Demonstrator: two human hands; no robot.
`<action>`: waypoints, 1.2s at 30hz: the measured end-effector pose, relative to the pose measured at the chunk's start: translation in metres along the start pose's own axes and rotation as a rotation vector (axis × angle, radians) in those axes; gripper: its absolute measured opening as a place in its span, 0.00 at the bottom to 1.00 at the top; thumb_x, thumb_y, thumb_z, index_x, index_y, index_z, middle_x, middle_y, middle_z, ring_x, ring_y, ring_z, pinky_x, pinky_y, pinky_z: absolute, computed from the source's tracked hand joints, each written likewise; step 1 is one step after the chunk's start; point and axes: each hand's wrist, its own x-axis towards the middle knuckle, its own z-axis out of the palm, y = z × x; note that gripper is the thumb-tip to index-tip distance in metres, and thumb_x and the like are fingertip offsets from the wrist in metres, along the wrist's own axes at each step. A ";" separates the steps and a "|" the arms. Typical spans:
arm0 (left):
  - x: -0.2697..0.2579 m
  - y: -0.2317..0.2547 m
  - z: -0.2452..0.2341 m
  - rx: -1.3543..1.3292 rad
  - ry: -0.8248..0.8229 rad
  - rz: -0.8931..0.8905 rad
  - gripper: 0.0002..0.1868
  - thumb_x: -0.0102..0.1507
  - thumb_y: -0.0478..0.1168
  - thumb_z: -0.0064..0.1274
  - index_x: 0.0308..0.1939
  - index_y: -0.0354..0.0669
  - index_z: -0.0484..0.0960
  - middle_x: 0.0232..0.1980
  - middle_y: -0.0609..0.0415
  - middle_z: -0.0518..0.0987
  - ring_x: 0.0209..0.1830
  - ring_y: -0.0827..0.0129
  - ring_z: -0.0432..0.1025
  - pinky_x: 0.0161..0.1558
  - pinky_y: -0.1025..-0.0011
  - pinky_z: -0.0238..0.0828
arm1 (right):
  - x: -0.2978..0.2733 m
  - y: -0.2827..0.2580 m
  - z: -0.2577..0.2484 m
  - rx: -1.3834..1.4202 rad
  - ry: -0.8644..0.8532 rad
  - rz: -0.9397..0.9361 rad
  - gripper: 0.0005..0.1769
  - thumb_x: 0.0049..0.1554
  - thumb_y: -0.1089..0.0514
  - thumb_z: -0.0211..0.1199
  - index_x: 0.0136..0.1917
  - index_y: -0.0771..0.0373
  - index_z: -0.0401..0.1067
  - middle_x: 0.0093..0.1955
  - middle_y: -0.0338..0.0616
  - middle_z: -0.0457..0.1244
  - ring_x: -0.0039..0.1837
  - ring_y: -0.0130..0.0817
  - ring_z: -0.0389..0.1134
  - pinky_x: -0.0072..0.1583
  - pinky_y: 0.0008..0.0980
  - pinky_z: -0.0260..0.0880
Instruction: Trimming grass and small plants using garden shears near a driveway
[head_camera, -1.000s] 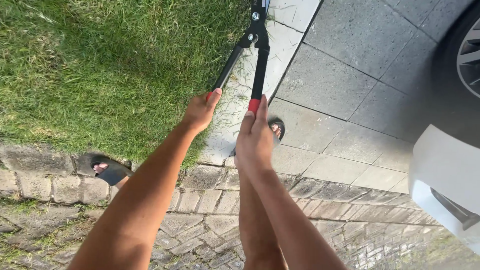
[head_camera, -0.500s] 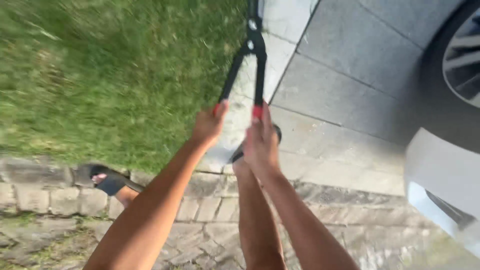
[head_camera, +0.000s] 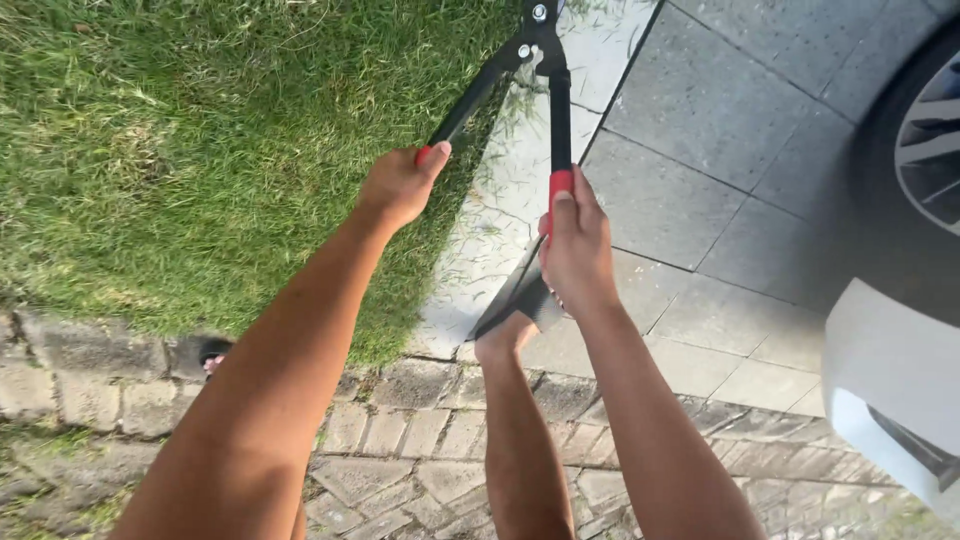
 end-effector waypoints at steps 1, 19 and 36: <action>0.008 -0.001 0.000 0.002 0.015 0.014 0.43 0.66 0.73 0.33 0.37 0.34 0.81 0.37 0.35 0.82 0.48 0.40 0.78 0.51 0.49 0.72 | 0.008 0.001 0.001 -0.015 -0.006 -0.003 0.30 0.64 0.52 0.40 0.76 0.63 0.54 0.34 0.46 0.60 0.26 0.32 0.61 0.22 0.29 0.60; -0.037 0.055 0.035 -0.128 0.009 -0.075 0.40 0.65 0.72 0.32 0.41 0.38 0.83 0.38 0.37 0.83 0.51 0.44 0.78 0.56 0.47 0.71 | -0.017 -0.002 0.001 0.173 0.007 -0.019 0.30 0.65 0.55 0.39 0.78 0.68 0.50 0.32 0.48 0.58 0.22 0.34 0.59 0.20 0.28 0.59; -0.218 -0.145 0.008 0.299 -0.200 -0.073 0.31 0.72 0.63 0.19 0.32 0.51 0.72 0.20 0.62 0.68 0.15 0.75 0.65 0.14 0.77 0.59 | -0.201 0.127 0.025 0.043 -0.244 0.108 0.30 0.65 0.47 0.41 0.79 0.52 0.50 0.31 0.38 0.58 0.22 0.21 0.51 0.21 0.21 0.53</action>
